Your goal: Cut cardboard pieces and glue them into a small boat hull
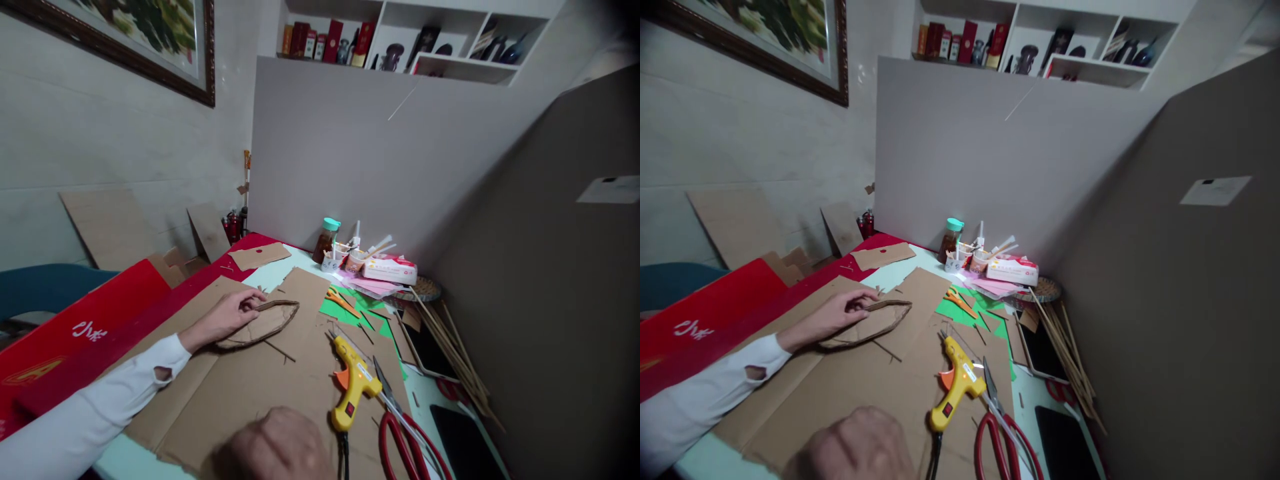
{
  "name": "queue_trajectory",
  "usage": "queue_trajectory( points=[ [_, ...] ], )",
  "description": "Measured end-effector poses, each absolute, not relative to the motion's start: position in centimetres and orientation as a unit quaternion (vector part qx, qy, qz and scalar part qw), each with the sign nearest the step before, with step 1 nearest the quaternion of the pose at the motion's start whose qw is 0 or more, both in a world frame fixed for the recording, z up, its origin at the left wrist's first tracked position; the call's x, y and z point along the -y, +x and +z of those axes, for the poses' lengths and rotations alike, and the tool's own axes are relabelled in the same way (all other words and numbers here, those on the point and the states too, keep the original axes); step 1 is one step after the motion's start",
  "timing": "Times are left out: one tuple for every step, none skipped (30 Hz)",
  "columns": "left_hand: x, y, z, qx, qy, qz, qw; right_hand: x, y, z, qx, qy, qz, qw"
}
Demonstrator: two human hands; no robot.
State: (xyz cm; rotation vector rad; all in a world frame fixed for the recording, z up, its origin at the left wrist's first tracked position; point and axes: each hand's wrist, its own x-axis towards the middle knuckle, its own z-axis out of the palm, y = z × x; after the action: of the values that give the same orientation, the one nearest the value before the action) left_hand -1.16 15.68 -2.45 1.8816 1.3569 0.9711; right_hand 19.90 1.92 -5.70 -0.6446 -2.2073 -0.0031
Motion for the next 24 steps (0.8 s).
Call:
queue_trajectory(
  points=[
    [-15.6,-1.1,-2.3,-0.512,0.714,0.366,0.307,-2.5,20.8,-4.9,0.864,-0.247,-0.006,0.439],
    [-15.5,-1.1,-2.2,-0.510,0.717,0.363,0.307,-3.0,21.7,-4.0,0.858,-0.264,0.005,0.441],
    [-15.3,-1.1,-2.1,-0.509,0.720,0.358,0.307,-3.5,22.5,-3.2,0.842,-0.306,0.013,0.444],
    [-15.1,-1.0,-1.9,-0.507,0.724,0.351,0.310,-3.9,23.3,-2.5,0.821,-0.345,0.024,0.455],
    [-14.9,-0.8,-1.7,-0.502,0.730,0.341,0.315,-4.3,23.9,-2.0,0.808,-0.367,0.024,0.460],
    [-14.5,-0.6,-1.6,-0.496,0.736,0.328,0.322,-4.6,24.3,-1.6,0.796,-0.389,0.023,0.464],
    [-14.2,-0.3,-1.5,-0.488,0.744,0.314,0.329,-4.8,24.6,-1.3,0.789,-0.402,0.021,0.465],
    [-13.8,0.0,-1.4,-0.480,0.753,0.301,0.335,-5.0,24.7,-1.3,0.788,-0.410,0.017,0.459],
    [-13.4,0.3,-1.3,-0.473,0.761,0.289,0.336,-5.1,24.7,-1.3,0.791,-0.418,0.014,0.446],
    [-13.1,0.5,-1.2,-0.467,0.769,0.280,0.335,-5.1,24.5,-1.5,0.797,-0.428,0.010,0.427],
    [-12.9,0.8,-1.2,-0.461,0.776,0.275,0.330,-5.0,24.3,-1.7,0.804,-0.439,0.005,0.403],
    [-12.7,0.9,-1.1,-0.456,0.782,0.273,0.325,-4.9,24.1,-1.9,0.811,-0.449,0.001,0.375],
    [-12.7,0.9,-1.1,-0.453,0.786,0.273,0.320,-4.7,23.9,-2.2,0.817,-0.459,-0.001,0.349],
    [-12.7,0.8,-1.0,-0.453,0.787,0.277,0.315,-4.5,23.7,-2.4,0.820,-0.469,0.000,0.328],
    [-12.8,0.7,-0.8,-0.456,0.785,0.285,0.309,-4.4,23.6,-2.6,0.823,-0.475,0.003,0.312],
    [-13.0,0.4,-0.7,-0.462,0.779,0.296,0.303,-4.2,23.5,-2.8,0.824,-0.477,0.007,0.307],
    [-13.3,0.1,-0.5,-0.471,0.771,0.311,0.294,-4.1,23.5,-2.8,0.823,-0.475,0.010,0.311],
    [-13.5,-0.2,-0.4,-0.482,0.761,0.327,0.284,-4.0,23.5,-2.9,0.822,-0.469,0.013,0.321],
    [-13.8,-0.5,-0.3,-0.494,0.751,0.344,0.271,-3.9,23.5,-2.9,0.822,-0.460,0.015,0.335],
    [-14.1,-0.9,-0.2,-0.505,0.743,0.358,0.257,-3.9,23.4,-2.9,0.824,-0.445,0.019,0.349],
    [-14.4,-1.2,-0.1,-0.515,0.736,0.367,0.241,-3.8,23.3,-3.0,0.828,-0.427,0.020,0.364],
    [-14.6,-1.5,-0.1,-0.526,0.731,0.373,0.224,-3.9,23.2,-3.1,0.832,-0.406,0.020,0.379],
    [-14.9,-1.8,-0.2,-0.536,0.728,0.374,0.207,-3.9,23.0,-3.3,0.835,-0.380,0.017,0.397],
    [-15.2,-2.1,-0.3,-0.547,0.725,0.372,0.189,-4.0,22.8,-3.5,0.837,-0.352,0.010,0.419]
  ],
)
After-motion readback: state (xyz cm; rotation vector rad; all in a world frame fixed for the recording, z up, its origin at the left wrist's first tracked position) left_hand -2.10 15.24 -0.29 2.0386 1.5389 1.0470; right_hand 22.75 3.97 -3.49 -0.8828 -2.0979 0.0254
